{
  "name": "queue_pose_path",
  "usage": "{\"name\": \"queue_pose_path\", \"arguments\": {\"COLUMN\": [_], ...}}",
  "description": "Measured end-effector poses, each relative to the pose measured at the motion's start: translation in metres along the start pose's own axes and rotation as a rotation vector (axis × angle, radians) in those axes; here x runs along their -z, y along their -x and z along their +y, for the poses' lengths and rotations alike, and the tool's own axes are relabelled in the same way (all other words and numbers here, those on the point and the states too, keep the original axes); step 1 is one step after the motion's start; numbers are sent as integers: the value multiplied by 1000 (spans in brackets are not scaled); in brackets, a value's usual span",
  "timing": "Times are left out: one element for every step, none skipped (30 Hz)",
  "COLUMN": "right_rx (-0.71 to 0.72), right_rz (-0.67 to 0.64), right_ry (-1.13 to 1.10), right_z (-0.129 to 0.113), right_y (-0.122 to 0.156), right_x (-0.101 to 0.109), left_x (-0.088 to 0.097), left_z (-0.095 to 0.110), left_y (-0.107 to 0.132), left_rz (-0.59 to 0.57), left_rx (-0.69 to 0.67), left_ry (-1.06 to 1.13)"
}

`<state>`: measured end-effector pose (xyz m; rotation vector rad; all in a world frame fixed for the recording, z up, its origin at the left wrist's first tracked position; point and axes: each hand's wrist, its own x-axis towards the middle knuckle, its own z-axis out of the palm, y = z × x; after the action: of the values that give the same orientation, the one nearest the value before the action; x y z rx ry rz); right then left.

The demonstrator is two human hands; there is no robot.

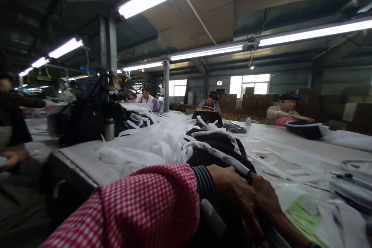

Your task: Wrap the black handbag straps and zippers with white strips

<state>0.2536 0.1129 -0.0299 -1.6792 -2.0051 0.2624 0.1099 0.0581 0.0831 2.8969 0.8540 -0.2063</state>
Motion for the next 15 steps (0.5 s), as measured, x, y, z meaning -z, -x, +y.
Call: {"name": "queue_pose_path", "arguments": {"right_rx": [8,8,-3,-17,-26,-29,-29,-25,-15,-8,-9,-11,-11,-7,7], "right_rz": [-3,-7,-6,-2,5,15,28,41,51,61,69,71,66,58,49], "right_ry": [14,24,28,24,10,-11,-36,-62,-90,-114,-134,-158,-189,-225,-262], "right_z": [1,1,2,1,1,0,-1,-3,-4,-5,-5,-5,-4,-2,0], "right_y": [-1,-2,-2,-2,-1,0,2,3,4,5,5,5,6,6,7], "right_x": [0,0,0,0,0,0,1,1,2,2,3,3,4,4,5], "left_x": [-2,-7,-13,-21,-29,-36,-43,-48,-51,-52,-52,-52,-51,-51,-51], "left_z": [1,1,2,2,2,1,0,-1,-3,-4,-6,-8,-9,-11,-12], "left_y": [-1,-1,0,2,5,8,12,16,20,23,26,29,30,32,33], "left_rz": [-19,-39,-43,-27,2,41,88,137,186,214,225,221,210,197,193], "left_rx": [-26,-58,-85,-105,-114,-113,-104,-89,-76,-62,-48,-32,-18,-8,7], "left_ry": [-35,-80,-130,-175,-207,-221,-225,-230,-239,-254,-271,-284,-295,-305,-314]}}
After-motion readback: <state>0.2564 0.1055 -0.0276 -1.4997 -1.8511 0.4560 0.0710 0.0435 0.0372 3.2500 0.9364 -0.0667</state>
